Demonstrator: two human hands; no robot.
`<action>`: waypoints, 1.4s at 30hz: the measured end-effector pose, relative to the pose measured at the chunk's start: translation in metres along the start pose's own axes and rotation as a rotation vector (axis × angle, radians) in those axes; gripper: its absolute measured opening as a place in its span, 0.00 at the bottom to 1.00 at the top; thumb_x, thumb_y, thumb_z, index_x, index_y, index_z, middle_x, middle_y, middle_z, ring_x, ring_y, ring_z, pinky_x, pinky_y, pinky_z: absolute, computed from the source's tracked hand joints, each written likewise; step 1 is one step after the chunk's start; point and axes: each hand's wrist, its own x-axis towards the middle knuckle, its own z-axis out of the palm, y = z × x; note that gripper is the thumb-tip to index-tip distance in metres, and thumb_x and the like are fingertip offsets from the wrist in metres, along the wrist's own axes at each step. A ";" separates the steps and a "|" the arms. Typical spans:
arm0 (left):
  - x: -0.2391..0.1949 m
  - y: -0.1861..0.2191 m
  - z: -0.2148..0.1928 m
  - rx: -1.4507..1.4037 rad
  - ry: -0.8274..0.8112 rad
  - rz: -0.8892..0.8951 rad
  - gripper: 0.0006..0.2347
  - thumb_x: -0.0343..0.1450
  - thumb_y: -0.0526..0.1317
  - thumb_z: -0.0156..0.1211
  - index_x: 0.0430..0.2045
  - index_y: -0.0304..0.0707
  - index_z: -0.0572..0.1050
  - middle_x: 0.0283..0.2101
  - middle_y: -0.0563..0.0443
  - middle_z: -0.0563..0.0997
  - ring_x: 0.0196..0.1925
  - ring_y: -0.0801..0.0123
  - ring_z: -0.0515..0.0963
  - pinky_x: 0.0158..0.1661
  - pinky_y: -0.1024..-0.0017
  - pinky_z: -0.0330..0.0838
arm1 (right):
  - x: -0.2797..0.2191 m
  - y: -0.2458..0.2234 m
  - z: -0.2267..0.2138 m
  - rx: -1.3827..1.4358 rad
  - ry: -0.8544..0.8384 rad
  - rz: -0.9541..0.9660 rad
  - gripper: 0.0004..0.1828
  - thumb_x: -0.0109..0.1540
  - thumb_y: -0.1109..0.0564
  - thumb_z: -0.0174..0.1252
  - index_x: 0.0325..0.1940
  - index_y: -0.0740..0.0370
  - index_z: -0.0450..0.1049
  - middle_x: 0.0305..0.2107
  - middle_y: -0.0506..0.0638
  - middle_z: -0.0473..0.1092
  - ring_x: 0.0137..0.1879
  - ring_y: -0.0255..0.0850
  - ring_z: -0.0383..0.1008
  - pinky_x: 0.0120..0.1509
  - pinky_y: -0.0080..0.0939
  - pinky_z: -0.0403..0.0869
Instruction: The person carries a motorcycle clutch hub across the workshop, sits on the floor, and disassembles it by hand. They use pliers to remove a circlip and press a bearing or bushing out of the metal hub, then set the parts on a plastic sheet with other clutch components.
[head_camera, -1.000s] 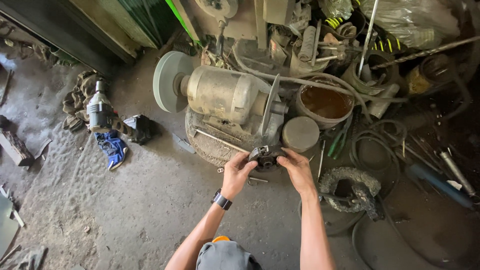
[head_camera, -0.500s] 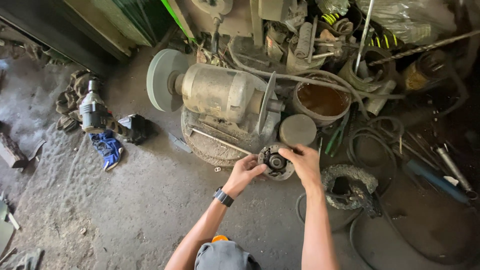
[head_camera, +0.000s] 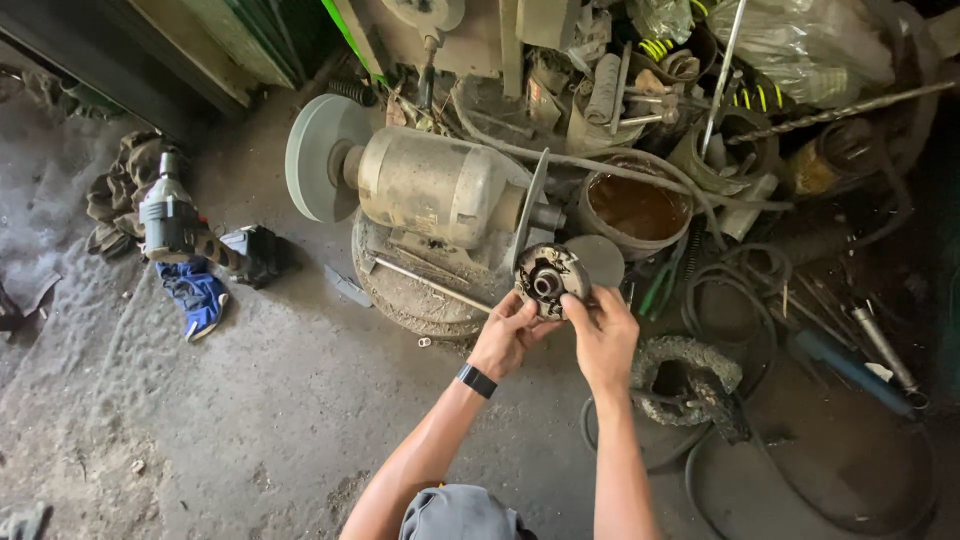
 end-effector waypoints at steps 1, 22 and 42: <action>-0.001 -0.002 -0.003 -0.002 0.002 0.001 0.16 0.75 0.36 0.56 0.58 0.33 0.67 0.53 0.46 0.78 0.52 0.62 0.81 0.54 0.61 0.80 | 0.000 -0.001 0.002 -0.001 -0.003 0.001 0.14 0.62 0.60 0.66 0.48 0.72 0.77 0.38 0.50 0.72 0.42 0.33 0.75 0.44 0.32 0.73; -0.050 0.013 -0.015 0.634 -0.030 -0.008 0.23 0.74 0.39 0.62 0.62 0.22 0.68 0.54 0.40 0.80 0.50 0.66 0.81 0.50 0.65 0.77 | 0.039 -0.010 -0.043 -0.252 -0.484 0.348 0.18 0.56 0.50 0.64 0.42 0.66 0.84 0.31 0.51 0.81 0.39 0.42 0.80 0.48 0.36 0.74; -0.014 -0.035 -0.022 -0.145 0.011 -0.042 0.06 0.78 0.36 0.54 0.44 0.32 0.69 0.34 0.54 0.72 0.37 0.72 0.78 0.56 0.60 0.78 | 0.002 -0.022 0.012 -0.226 -0.033 -0.052 0.14 0.61 0.56 0.65 0.45 0.69 0.79 0.34 0.53 0.73 0.36 0.39 0.74 0.40 0.39 0.72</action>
